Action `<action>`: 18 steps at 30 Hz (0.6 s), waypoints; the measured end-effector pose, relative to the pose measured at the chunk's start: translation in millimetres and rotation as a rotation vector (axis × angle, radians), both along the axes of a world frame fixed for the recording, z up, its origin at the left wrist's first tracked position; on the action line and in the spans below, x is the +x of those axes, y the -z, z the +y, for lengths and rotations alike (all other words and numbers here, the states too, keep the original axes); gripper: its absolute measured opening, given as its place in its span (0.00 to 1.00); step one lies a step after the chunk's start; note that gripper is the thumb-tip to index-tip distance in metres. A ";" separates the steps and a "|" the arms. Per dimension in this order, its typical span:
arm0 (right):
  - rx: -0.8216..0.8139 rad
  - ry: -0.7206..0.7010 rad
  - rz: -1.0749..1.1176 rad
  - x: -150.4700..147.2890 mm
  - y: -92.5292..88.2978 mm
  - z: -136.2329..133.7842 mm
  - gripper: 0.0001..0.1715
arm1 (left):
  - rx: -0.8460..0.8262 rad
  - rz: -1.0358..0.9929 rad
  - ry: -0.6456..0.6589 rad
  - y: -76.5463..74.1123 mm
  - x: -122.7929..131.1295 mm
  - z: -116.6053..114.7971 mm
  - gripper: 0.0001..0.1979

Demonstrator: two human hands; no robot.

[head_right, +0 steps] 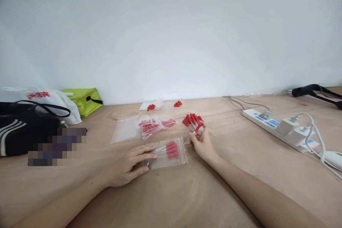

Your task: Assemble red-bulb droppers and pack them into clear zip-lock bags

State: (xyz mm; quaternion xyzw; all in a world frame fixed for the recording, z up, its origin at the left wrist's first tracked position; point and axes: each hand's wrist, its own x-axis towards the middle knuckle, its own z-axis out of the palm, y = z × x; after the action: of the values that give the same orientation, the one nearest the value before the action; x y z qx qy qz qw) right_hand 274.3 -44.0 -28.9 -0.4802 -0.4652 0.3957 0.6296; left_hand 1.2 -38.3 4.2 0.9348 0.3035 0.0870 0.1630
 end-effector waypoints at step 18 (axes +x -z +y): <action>-0.065 -0.008 0.096 -7.3 -1.5 -4.5 0.34 | -0.001 0.019 0.003 -1.3 0.0 -0.7 0.19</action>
State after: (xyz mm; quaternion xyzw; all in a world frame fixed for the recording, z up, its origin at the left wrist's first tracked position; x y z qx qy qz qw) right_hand 266.9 -48.5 -27.4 -0.4790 -0.4233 0.4354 0.6338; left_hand 1.2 -39.0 5.5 0.9360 0.3035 0.0776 0.1607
